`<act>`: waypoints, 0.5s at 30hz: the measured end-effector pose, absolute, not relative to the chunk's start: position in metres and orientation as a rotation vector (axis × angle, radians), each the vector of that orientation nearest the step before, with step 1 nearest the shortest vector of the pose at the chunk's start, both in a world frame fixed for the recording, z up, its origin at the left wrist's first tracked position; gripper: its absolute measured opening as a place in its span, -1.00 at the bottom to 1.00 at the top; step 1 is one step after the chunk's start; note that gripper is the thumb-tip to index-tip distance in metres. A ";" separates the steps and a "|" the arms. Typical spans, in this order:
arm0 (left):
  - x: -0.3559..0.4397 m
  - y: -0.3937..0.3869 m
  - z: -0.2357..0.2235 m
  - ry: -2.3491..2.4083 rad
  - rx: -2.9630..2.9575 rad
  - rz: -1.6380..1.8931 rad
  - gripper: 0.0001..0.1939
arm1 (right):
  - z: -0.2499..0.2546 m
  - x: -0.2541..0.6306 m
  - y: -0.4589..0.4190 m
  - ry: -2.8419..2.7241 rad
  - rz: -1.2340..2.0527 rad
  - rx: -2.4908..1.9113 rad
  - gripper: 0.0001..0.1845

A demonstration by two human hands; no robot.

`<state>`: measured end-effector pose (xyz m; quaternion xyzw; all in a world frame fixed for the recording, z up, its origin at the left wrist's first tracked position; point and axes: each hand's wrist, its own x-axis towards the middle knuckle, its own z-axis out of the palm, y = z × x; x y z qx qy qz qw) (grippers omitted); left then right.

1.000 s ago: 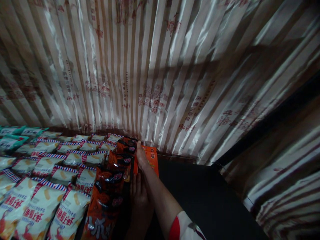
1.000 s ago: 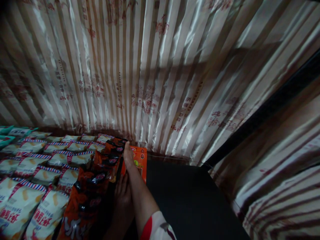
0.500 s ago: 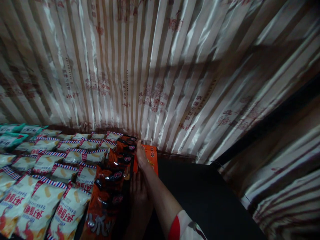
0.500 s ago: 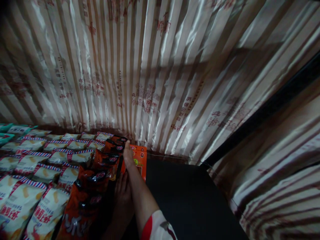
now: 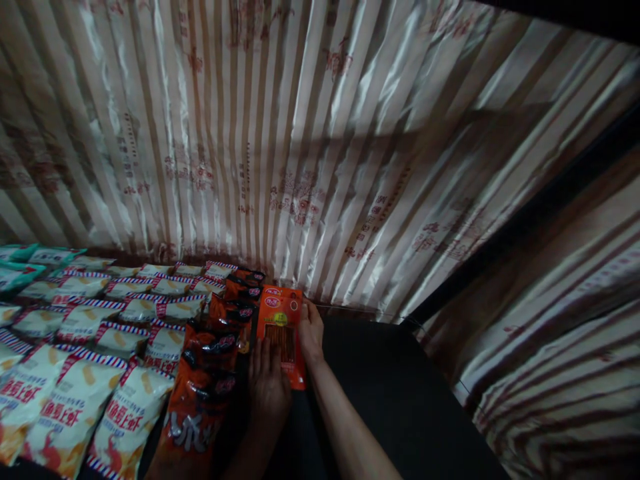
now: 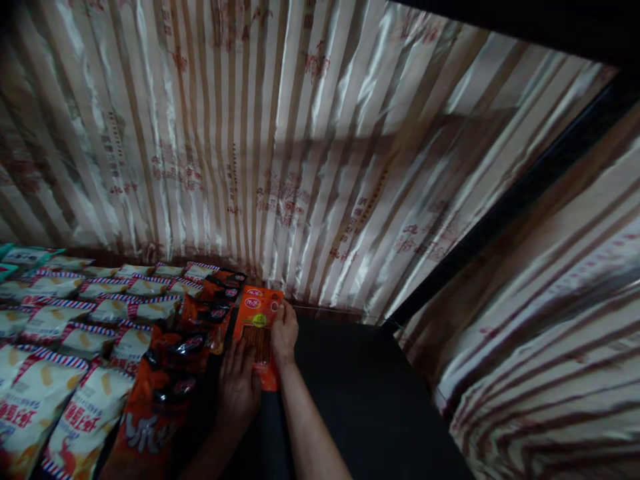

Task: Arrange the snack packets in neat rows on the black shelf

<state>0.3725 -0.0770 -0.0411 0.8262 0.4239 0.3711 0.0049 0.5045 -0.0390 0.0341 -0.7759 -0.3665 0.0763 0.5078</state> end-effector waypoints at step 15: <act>0.372 -0.082 -0.027 1.364 2.533 1.224 -0.62 | -0.002 0.499 -0.085 -1.199 0.011 -2.148 -0.54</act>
